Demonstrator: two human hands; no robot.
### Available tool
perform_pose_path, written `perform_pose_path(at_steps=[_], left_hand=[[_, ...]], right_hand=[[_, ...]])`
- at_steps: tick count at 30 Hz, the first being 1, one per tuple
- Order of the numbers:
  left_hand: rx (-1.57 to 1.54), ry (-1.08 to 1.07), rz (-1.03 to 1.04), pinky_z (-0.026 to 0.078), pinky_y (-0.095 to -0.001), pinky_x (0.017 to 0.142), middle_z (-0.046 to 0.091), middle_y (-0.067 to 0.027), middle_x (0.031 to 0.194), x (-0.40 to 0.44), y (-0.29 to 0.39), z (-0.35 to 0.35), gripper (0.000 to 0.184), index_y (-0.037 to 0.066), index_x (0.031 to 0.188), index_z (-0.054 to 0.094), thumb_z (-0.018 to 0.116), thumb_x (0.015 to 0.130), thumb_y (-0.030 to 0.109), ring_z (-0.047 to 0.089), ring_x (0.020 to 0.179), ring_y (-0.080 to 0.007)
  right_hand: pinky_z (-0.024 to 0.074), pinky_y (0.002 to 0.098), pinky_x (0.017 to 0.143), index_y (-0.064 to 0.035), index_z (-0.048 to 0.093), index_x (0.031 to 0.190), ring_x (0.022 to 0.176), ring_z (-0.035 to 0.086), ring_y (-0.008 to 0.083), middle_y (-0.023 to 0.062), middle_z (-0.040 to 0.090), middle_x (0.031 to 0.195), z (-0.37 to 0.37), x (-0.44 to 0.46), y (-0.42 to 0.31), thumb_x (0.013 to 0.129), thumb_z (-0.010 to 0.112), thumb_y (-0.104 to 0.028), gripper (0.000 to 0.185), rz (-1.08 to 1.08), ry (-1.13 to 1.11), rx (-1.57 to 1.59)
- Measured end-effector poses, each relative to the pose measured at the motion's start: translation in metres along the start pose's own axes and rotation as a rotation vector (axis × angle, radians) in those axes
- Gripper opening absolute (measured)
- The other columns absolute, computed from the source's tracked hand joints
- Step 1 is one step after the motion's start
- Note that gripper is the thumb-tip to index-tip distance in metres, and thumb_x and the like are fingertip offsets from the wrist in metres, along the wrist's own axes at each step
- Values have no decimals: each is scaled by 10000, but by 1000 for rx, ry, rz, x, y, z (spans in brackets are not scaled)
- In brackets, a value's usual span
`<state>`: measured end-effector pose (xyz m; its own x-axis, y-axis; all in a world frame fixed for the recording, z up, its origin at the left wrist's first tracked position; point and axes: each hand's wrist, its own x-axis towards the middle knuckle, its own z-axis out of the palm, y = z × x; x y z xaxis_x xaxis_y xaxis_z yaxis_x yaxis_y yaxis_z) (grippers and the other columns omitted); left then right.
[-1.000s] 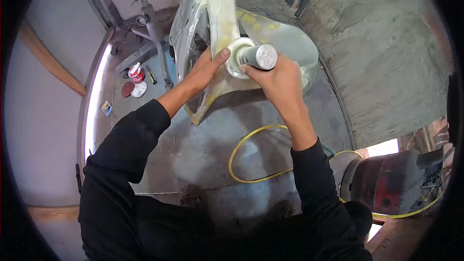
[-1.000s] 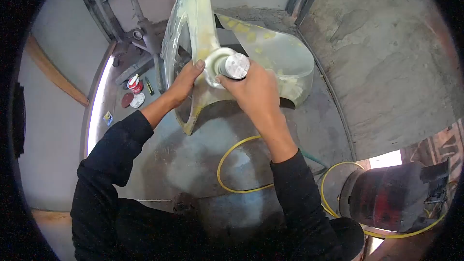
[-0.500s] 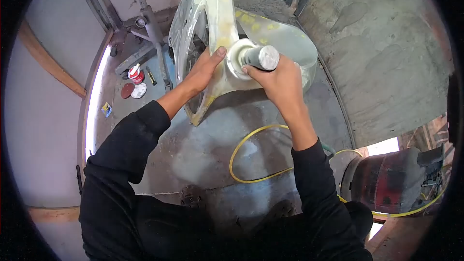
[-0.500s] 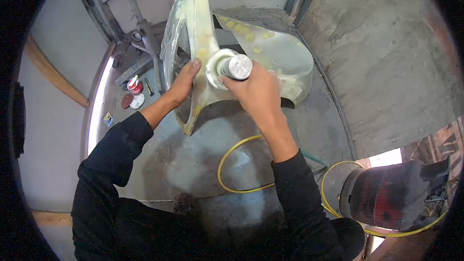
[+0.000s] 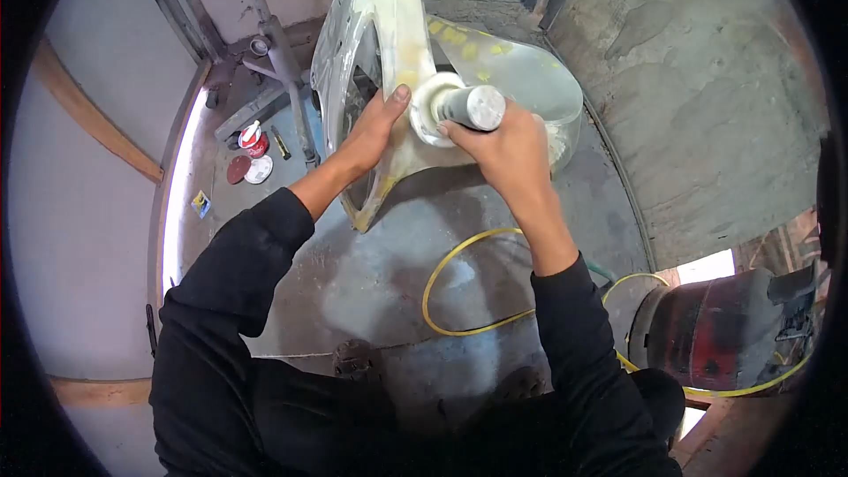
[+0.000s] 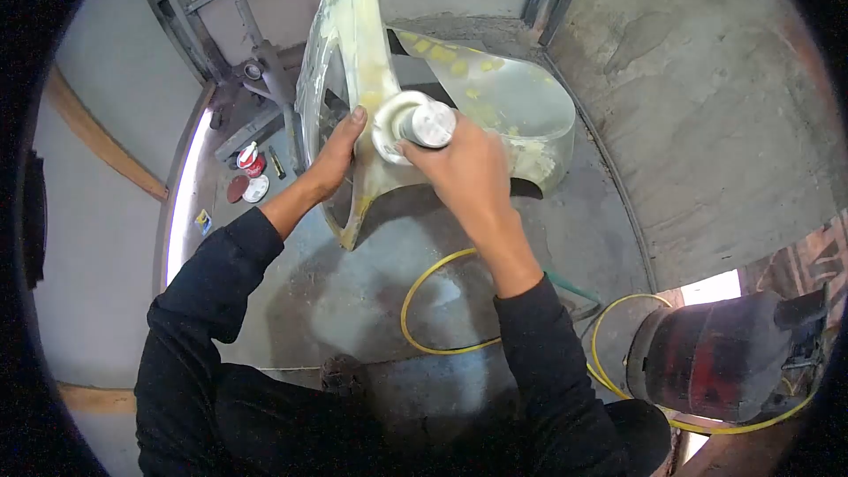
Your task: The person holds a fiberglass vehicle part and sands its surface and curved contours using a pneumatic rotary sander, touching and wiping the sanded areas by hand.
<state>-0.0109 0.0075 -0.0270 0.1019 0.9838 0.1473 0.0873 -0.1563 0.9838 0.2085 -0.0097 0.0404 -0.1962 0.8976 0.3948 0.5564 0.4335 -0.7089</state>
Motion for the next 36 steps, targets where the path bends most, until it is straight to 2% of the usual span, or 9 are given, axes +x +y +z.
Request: perform_pose_path(at_steps=[6,12,24,30,36], left_hand=[[-79,17,-13,347,-365,1173,550,-169,1474,-2,2,2,837,-48,1518,449,428,1066,657,498,1372,-247],[-107,-30,27,346,-368,1180,543,-163,1489,-5,7,5,837,-45,1528,438,421,1069,655,499,1372,-244],[-92,20,3,356,-360,1172,548,-153,1482,-7,11,8,780,-42,1530,436,395,1097,606,507,1361,-237],[-29,-3,12,346,-359,1180,534,-154,1505,-3,6,3,829,-39,1554,410,380,1087,644,485,1385,-236],[-94,42,14,333,-362,1190,541,-152,1500,-10,19,12,831,-42,1540,433,369,1086,651,483,1387,-230]], right_hand=[[573,470,800,-29,765,1069,921,734,410,206,767,957,4,14,-15,765,880,-324,439,-25,-4,-20],[572,463,789,-35,773,1068,914,738,404,204,767,953,-1,4,-2,762,883,-345,450,2,-14,30],[569,461,785,-49,780,1067,915,743,393,194,771,953,-3,3,1,762,881,-352,442,28,-28,13],[568,464,778,-41,777,1055,898,737,404,195,769,938,3,11,-9,759,883,-346,438,-4,-15,24],[569,468,787,-28,770,1053,909,737,405,212,766,948,8,19,-9,766,881,-332,433,-35,-5,2]])
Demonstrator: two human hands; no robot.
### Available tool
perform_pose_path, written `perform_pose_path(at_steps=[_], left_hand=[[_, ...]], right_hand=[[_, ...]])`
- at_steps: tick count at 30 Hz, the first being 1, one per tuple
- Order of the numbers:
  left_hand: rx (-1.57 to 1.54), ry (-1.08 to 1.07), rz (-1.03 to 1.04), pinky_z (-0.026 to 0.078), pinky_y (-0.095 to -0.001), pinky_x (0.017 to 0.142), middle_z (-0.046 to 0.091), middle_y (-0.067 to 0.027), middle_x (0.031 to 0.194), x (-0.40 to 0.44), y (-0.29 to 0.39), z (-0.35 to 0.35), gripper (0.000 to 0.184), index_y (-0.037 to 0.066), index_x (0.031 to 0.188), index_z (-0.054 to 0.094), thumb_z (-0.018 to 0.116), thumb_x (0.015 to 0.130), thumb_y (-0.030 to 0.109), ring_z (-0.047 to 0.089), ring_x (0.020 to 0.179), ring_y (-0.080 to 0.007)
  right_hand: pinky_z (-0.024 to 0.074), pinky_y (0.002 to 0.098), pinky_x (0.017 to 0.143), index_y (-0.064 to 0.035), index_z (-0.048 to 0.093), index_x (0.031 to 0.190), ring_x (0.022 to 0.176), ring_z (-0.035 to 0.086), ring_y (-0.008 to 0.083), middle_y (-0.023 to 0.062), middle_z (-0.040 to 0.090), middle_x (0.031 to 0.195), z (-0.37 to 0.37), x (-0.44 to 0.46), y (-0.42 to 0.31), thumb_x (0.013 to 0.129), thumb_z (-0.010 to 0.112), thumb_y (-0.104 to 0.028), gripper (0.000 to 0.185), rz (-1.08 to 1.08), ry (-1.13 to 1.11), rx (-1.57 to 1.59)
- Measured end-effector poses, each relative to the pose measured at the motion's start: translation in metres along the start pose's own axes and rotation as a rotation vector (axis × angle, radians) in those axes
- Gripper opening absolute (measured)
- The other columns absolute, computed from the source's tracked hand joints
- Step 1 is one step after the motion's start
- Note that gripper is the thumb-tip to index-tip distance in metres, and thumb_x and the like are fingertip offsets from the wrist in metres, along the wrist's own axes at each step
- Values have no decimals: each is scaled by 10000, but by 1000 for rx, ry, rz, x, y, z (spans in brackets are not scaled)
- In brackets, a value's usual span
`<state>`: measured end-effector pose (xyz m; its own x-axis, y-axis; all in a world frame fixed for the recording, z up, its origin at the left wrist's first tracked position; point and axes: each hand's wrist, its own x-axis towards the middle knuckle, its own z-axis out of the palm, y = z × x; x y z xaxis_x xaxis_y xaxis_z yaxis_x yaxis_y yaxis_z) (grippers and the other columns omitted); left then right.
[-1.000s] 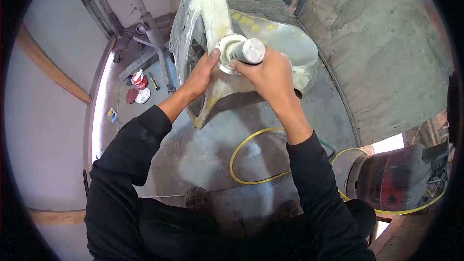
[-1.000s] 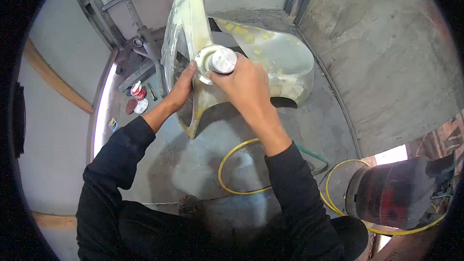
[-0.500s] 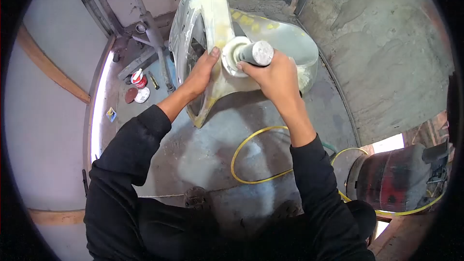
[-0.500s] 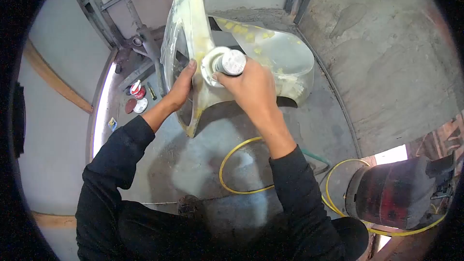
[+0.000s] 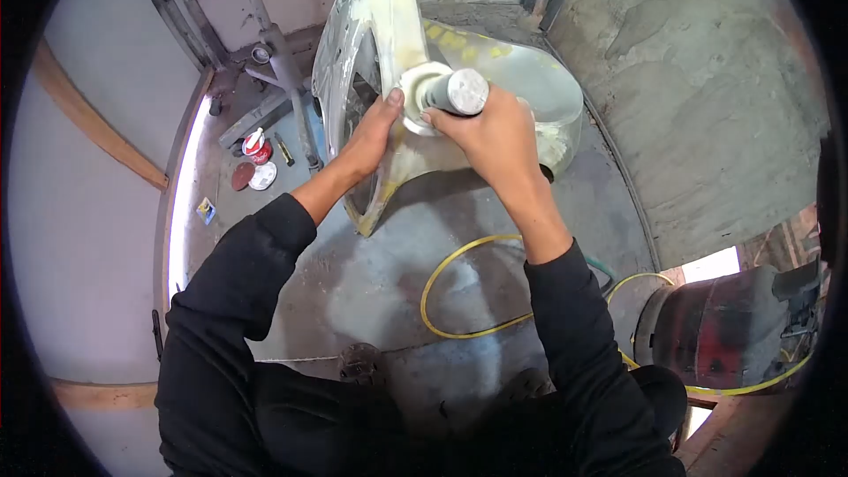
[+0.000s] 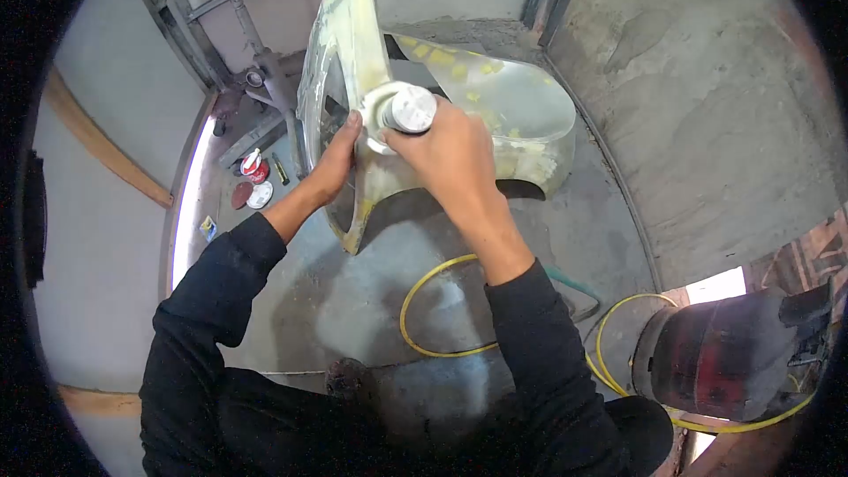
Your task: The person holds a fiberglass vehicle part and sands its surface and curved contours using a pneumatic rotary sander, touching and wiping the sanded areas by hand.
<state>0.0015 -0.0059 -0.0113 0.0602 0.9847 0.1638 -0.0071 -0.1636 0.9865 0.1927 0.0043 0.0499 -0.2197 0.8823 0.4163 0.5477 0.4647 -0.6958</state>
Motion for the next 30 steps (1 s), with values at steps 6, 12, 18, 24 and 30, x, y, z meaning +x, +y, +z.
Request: perform_pose_path(at_steps=[6,12,18,24,30], left_hand=[[-51,27,-30,341,-360,1185,551,-150,1487,4,-7,-1,814,-47,1518,455,368,1091,641,497,1370,-223],[-7,36,-31,337,-361,1188,527,-148,1512,3,-5,1,839,-38,1543,425,374,1082,660,488,1380,-226],[1,-3,-30,310,-362,1207,490,-151,1552,6,-10,-6,864,-33,1564,398,378,1073,678,453,1420,-237],[7,-28,-39,304,-368,1212,480,-154,1564,12,-24,-14,862,-26,1573,392,369,1075,678,443,1437,-245],[-5,2,-55,318,-360,1203,502,-144,1545,9,-20,-12,843,-23,1570,401,364,1083,664,465,1413,-233]], right_hand=[[571,458,794,-35,774,1067,908,739,394,194,771,956,-8,-21,10,760,886,-332,442,61,-40,47],[571,455,793,-43,777,1070,911,740,390,193,771,958,-9,-15,10,754,888,-328,440,61,-33,20],[571,457,796,-39,780,1058,914,741,395,197,771,954,-10,-4,8,754,884,-340,440,65,-10,42],[571,466,801,-31,774,1060,918,739,404,203,770,957,-4,5,5,760,882,-363,460,43,10,-1],[571,472,805,-47,776,1069,928,731,413,203,770,968,-5,-11,9,765,882,-363,451,41,12,22]])
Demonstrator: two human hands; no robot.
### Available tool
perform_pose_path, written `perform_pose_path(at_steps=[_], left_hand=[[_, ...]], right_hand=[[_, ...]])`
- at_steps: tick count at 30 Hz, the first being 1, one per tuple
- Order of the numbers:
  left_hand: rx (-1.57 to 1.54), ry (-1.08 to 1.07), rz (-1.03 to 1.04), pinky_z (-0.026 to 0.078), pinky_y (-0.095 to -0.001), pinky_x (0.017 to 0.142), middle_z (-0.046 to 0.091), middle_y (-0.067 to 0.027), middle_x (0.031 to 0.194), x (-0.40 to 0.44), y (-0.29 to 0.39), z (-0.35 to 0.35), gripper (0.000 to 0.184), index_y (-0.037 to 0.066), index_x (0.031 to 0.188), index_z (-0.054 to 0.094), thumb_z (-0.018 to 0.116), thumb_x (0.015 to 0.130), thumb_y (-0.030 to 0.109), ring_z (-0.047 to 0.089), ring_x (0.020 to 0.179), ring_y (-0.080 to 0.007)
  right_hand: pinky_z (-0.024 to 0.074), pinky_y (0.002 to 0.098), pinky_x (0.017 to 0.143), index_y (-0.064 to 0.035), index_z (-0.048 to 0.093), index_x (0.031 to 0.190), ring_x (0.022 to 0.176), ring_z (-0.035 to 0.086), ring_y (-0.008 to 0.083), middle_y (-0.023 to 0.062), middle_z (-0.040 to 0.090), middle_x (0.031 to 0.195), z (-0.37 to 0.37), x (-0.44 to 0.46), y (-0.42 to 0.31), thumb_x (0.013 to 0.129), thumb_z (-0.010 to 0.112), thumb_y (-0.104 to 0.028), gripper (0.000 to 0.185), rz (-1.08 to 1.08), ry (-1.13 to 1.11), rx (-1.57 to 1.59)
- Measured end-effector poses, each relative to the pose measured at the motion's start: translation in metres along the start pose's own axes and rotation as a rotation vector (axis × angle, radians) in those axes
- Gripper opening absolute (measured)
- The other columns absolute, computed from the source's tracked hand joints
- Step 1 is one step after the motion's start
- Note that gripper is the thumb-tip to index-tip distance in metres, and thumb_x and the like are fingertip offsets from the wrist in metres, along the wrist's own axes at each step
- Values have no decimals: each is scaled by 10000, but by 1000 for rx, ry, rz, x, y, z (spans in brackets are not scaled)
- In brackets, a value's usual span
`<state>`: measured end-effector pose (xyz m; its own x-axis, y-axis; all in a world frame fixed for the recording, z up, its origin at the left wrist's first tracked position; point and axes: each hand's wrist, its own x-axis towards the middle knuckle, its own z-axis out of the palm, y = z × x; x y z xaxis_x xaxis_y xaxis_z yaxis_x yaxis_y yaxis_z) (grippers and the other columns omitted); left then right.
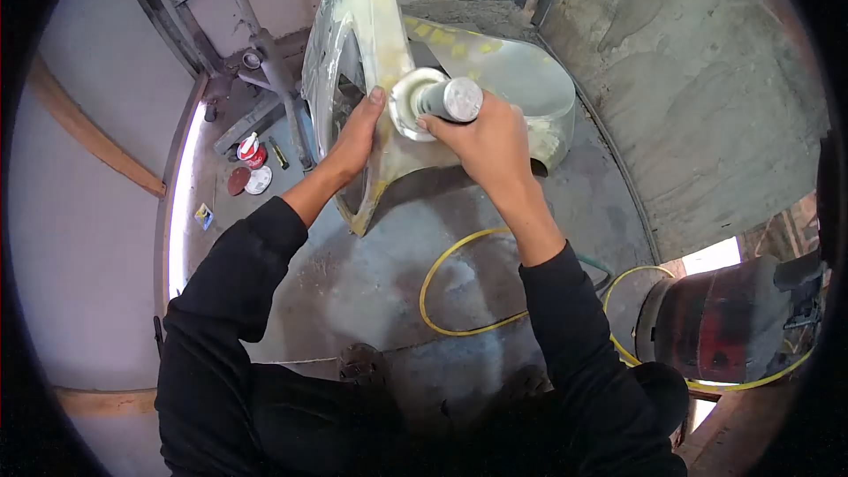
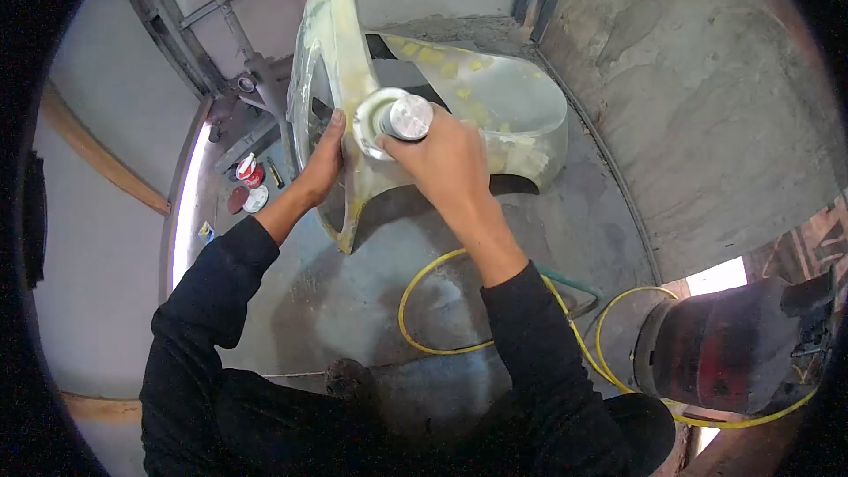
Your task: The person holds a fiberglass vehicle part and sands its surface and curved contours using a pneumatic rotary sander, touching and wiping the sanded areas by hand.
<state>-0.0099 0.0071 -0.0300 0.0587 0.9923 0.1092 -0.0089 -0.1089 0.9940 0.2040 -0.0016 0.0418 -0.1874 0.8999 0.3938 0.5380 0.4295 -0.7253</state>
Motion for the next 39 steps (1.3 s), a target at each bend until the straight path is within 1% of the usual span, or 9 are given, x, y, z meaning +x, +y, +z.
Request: perform_pose_path(at_steps=[5,11,18,26,29,32,35,38,39], left_hand=[[-46,22,-4,335,-351,1188,535,-134,1512,-2,4,6,822,-29,1556,417,369,1091,647,494,1375,-218],[2,60,31,346,-359,1178,558,-148,1482,-3,8,9,815,-51,1520,445,378,1091,639,506,1362,-222],[-9,9,35,340,-361,1186,512,-144,1531,-3,2,3,817,-34,1553,412,373,1092,640,482,1390,-227],[19,21,0,330,-361,1196,509,-137,1535,-1,2,2,816,-30,1568,394,363,1097,635,477,1394,-228],[-30,-44,-26,281,-388,1242,447,-105,1594,0,-1,-2,838,53,1610,354,337,1073,696,431,1446,-236],[-3,-45,6,271,-388,1249,441,-101,1600,6,-7,-5,838,53,1617,338,335,1076,692,422,1453,-238],[-34,-11,-28,266,-385,1250,436,-100,1604,1,1,2,830,51,1619,335,330,1081,683,419,1455,-239],[-34,44,22,313,-355,1207,501,-138,1544,1,3,6,829,-32,1572,395,360,1094,644,470,1404,-225],[-27,35,14,311,-357,1208,498,-140,1548,1,2,5,830,-33,1571,396,359,1093,645,465,1409,-226]], right_hand=[[572,447,797,-33,775,1062,939,745,388,202,770,966,-2,-18,14,765,887,-317,426,65,-20,50],[568,461,789,-27,776,1058,934,738,400,207,769,963,1,-9,9,760,887,-350,453,37,-3,57],[571,472,767,-34,787,1026,891,740,409,205,770,940,0,7,6,756,889,-355,432,29,6,57],[574,470,796,-6,772,1041,916,740,406,204,771,946,8,16,-3,765,879,-366,466,-19,38,34],[575,469,795,-17,775,1051,917,739,404,203,771,957,7,10,2,763,881,-364,463,-34,39,36],[575,466,794,-31,776,1068,919,739,402,196,772,957,3,1,6,757,887,-348,458,15,22,87],[575,463,792,-41,775,1079,920,739,399,191,774,952,3,-8,15,752,893,-330,452,44,13,38],[575,461,790,-38,774,1080,918,740,399,192,773,953,5,-17,21,755,892,-325,449,16,25,95],[575,461,790,-38,775,1080,917,740,399,192,773,956,5,-17,21,755,892,-326,449,22,27,73]])
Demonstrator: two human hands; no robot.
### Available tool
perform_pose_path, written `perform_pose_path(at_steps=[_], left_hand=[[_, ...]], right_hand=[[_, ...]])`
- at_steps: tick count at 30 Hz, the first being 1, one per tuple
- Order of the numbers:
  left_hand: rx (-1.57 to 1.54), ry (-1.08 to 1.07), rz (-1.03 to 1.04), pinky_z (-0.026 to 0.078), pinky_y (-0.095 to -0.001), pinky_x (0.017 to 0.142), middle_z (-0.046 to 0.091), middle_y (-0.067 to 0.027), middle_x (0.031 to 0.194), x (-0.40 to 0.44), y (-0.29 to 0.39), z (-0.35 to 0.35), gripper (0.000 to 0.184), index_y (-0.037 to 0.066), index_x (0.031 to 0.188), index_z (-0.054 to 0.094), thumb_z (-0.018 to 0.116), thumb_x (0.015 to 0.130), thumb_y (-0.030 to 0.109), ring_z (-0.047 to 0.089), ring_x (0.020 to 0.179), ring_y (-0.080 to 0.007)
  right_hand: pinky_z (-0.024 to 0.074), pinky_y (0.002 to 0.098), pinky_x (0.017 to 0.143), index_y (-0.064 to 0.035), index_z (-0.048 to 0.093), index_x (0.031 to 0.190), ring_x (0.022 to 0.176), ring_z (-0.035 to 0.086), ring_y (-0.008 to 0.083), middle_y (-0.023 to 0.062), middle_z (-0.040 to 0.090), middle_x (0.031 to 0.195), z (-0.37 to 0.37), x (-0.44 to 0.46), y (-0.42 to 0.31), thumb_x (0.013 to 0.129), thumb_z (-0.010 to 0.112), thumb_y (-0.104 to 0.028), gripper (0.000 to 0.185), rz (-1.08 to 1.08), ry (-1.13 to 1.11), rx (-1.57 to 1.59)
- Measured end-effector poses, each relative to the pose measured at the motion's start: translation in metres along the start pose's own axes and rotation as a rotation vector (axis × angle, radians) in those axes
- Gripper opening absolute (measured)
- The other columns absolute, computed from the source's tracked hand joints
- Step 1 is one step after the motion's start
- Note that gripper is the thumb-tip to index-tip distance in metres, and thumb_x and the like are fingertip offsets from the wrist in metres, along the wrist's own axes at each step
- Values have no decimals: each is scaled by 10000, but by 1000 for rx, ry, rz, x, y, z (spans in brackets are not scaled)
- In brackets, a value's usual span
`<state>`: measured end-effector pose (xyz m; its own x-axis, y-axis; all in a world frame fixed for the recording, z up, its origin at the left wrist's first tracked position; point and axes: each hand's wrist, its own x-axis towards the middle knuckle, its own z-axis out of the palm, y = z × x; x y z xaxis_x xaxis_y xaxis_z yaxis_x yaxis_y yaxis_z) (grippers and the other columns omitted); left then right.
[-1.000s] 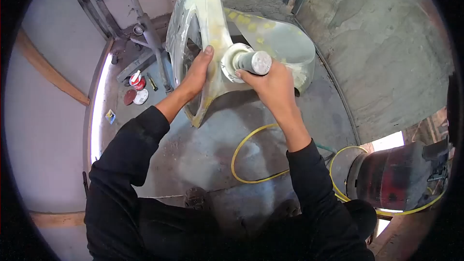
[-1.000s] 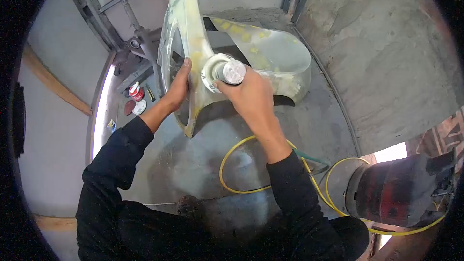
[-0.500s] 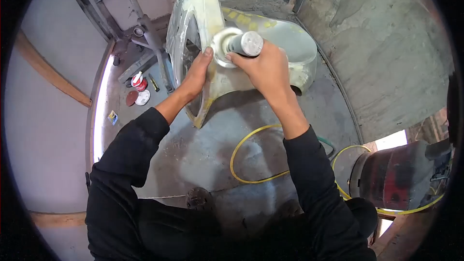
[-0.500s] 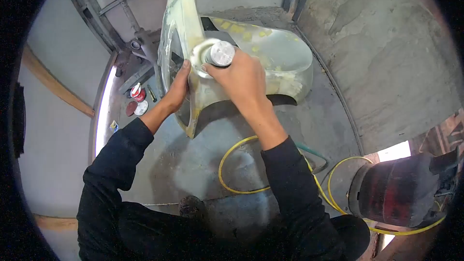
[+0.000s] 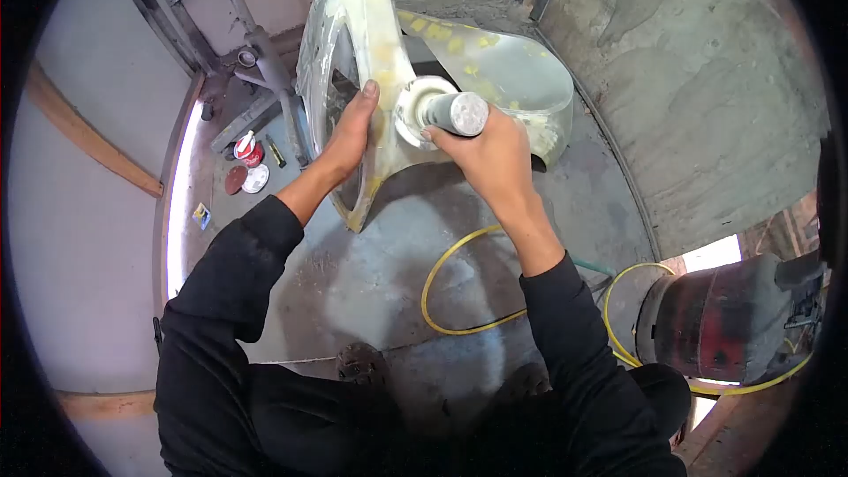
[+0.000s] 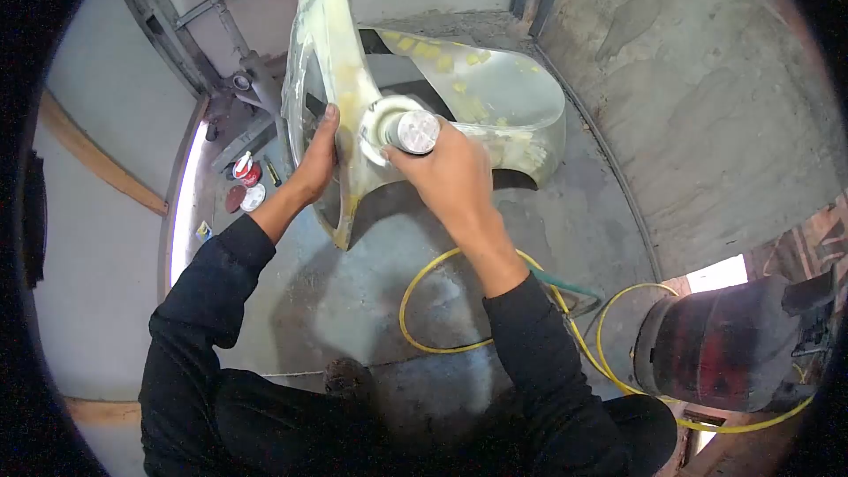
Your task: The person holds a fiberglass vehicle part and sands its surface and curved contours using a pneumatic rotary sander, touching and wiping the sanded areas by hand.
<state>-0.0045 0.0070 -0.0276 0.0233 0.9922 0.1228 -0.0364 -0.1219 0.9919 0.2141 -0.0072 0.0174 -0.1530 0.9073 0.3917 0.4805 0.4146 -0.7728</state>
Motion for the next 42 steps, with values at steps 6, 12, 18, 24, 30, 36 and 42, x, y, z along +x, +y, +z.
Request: perform_pose_path(at_steps=[6,12,18,24,30,36,42], left_hand=[[96,-15,14,309,-366,1209,491,-164,1558,5,-7,-9,855,-39,1563,402,363,1081,666,460,1420,-245],[69,-11,34,311,-367,1208,496,-158,1549,-3,4,0,867,-33,1576,381,376,1074,674,453,1425,-245],[59,-27,21,339,-362,1186,522,-139,1514,4,-4,-8,845,-21,1564,403,374,1079,669,486,1382,-230],[29,0,-11,328,-357,1194,517,-137,1527,-1,2,-2,836,-18,1564,411,362,1084,664,484,1385,-228],[45,14,-15,311,-365,1205,513,-162,1533,4,-1,-4,844,-37,1547,430,357,1085,665,475,1399,-241],[311,191,-24,443,-381,1097,649,-196,1374,5,4,7,802,-72,1437,523,662,972,567,625,1246,-288],[456,531,-70,514,-419,1020,665,-286,1297,12,17,30,972,-126,1378,510,863,775,550,687,1160,-372]], right_hand=[[577,458,789,-37,776,1078,924,748,391,199,774,967,-2,14,-10,752,892,-329,453,25,-12,-25],[574,460,782,-13,776,1041,909,742,406,208,769,936,4,33,-20,752,884,-356,460,-23,8,-7],[573,463,786,-22,775,1043,897,742,403,208,768,929,11,29,-25,749,891,-351,456,-24,-15,-24],[577,458,778,-39,780,1057,897,747,393,192,774,938,6,13,-10,759,890,-341,438,-41,26,12],[576,446,795,-32,785,1050,930,751,383,204,775,965,-4,8,11,752,899,-331,437,56,21,26],[574,417,802,-2,779,1057,909,764,355,199,782,954,-22,6,26,756,906,-309,448,153,37,33],[574,408,798,4,779,1044,897,770,342,200,782,942,-20,2,32,750,907,-293,437,133,63,25]])
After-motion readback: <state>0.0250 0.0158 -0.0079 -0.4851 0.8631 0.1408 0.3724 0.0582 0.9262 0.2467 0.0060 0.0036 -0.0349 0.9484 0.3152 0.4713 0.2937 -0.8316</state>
